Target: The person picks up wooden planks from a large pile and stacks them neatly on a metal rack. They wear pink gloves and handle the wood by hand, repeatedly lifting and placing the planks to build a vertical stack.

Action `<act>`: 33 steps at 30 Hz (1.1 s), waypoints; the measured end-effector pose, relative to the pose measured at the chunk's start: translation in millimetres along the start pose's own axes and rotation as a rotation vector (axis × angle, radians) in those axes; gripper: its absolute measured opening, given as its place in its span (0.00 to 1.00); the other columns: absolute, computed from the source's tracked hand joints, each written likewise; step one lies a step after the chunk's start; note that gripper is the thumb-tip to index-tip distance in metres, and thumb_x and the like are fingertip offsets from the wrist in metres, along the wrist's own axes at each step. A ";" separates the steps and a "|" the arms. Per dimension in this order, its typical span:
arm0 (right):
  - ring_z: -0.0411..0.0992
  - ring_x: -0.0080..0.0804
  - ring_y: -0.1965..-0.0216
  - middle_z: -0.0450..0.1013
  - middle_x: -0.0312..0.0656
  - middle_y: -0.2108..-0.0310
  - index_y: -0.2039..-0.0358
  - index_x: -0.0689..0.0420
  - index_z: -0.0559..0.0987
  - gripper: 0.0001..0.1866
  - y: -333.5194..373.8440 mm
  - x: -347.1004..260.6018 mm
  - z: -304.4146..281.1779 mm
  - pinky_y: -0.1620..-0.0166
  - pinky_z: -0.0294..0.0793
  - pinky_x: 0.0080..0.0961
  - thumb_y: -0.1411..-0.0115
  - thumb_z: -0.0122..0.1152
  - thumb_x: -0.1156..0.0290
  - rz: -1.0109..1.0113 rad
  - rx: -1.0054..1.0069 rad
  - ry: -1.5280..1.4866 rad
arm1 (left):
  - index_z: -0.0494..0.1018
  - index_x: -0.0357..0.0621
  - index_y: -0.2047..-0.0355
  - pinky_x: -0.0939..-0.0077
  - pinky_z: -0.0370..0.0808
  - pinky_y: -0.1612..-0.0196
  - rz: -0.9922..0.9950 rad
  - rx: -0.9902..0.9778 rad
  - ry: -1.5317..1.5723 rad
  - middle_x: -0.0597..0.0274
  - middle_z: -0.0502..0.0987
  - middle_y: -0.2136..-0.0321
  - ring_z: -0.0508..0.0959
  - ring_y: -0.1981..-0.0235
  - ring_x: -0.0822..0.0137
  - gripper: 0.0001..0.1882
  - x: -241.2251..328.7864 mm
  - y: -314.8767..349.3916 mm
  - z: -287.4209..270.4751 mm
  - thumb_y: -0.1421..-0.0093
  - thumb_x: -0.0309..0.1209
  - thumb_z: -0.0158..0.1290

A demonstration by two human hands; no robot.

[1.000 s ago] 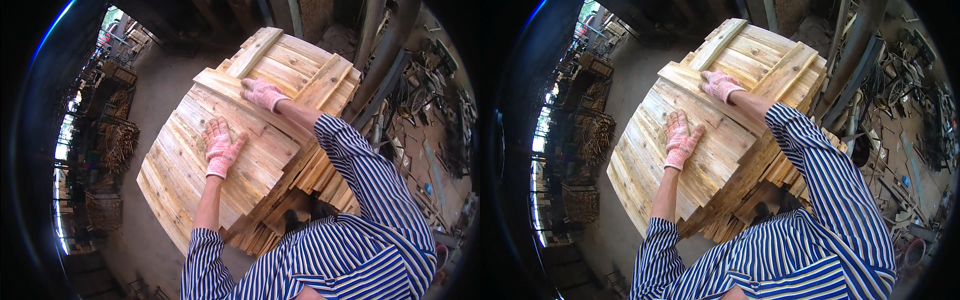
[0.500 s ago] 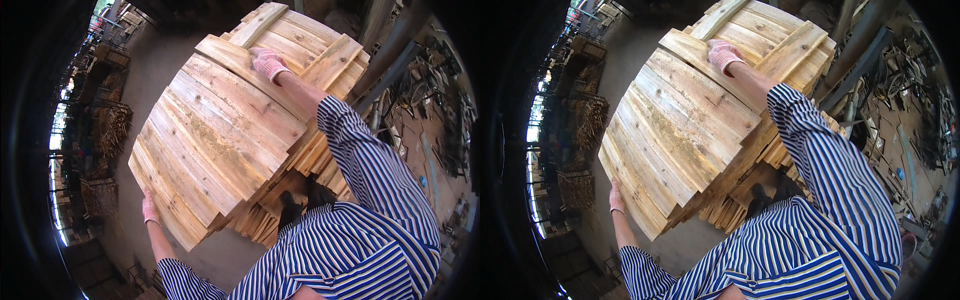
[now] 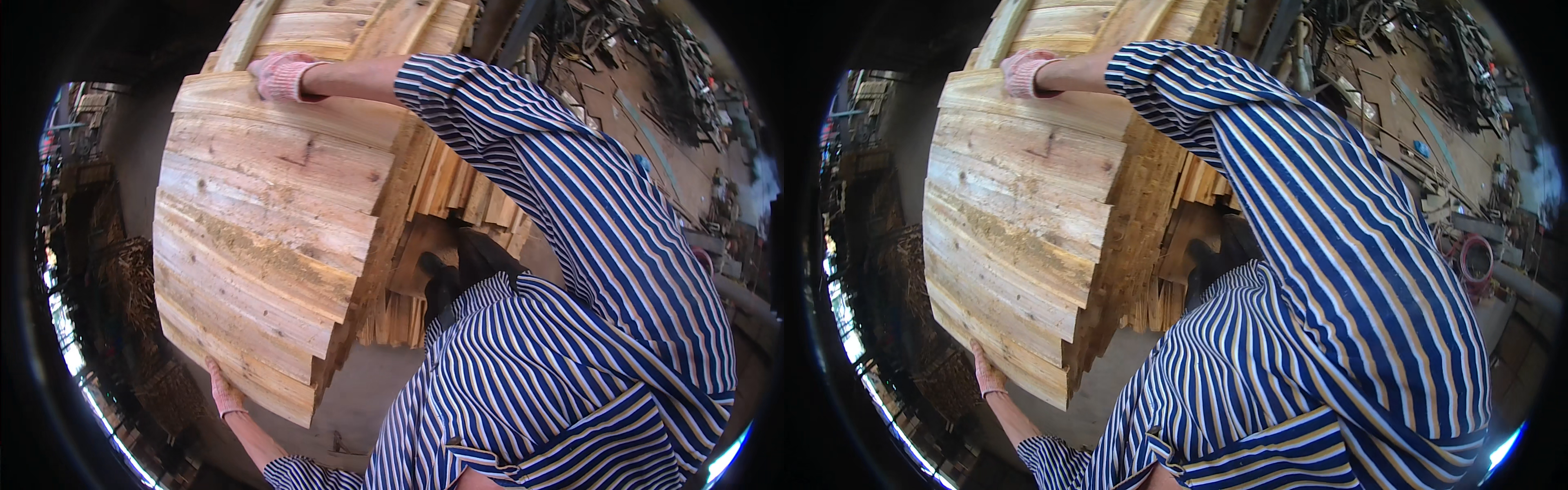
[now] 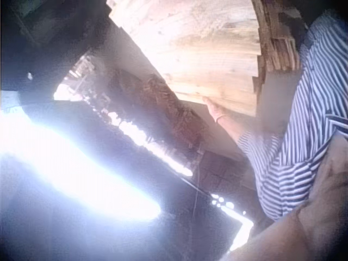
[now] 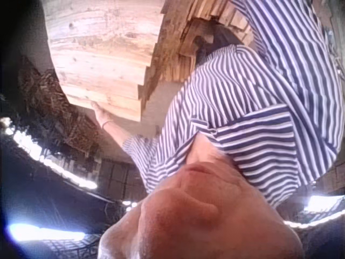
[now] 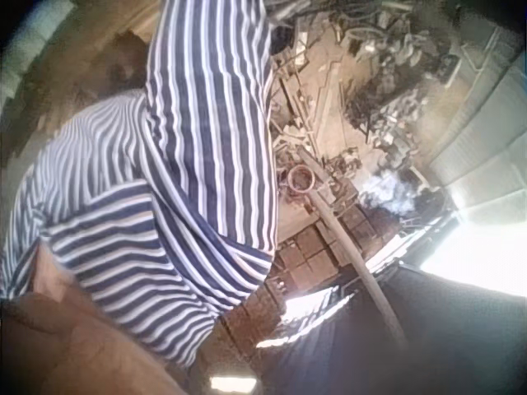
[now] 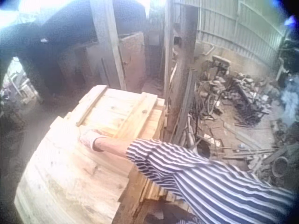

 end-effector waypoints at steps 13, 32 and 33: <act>0.68 0.45 0.35 0.68 0.49 0.33 0.31 0.54 0.68 0.35 378.5 296.3 9.9 0.36 0.72 0.43 0.36 0.57 0.52 0.636 0.755 -0.569 | 0.65 0.42 0.38 0.59 0.71 0.42 -0.600 -0.180 -0.701 0.49 0.74 0.48 0.73 0.46 0.53 0.31 -306.5 107.7 24.1 0.29 0.53 0.43; 0.55 0.55 0.27 0.52 0.60 0.27 0.23 0.56 0.39 0.69 562.3 469.3 583.0 0.28 0.58 0.42 0.50 0.76 0.42 1.534 -0.109 -0.867 | 0.69 0.40 0.35 0.61 0.67 0.35 -0.353 -0.921 -1.238 0.45 0.74 0.38 0.72 0.36 0.50 0.43 -633.2 -49.5 751.0 0.42 0.56 0.62; 0.57 0.55 0.28 0.55 0.60 0.29 0.23 0.57 0.43 0.68 563.4 474.0 587.3 0.29 0.59 0.41 0.51 0.77 0.44 1.554 -0.099 -0.847 | 0.70 0.40 0.36 0.60 0.68 0.36 -0.335 -0.897 -1.221 0.44 0.75 0.40 0.73 0.37 0.49 0.42 -651.5 -56.2 756.9 0.43 0.56 0.63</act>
Point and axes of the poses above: each hand's wrist, its own y-axis away from the middle knuckle, its own z-axis out of the palm, x = y × z, the point moved 8 cm from there along -y, towards the middle knuckle
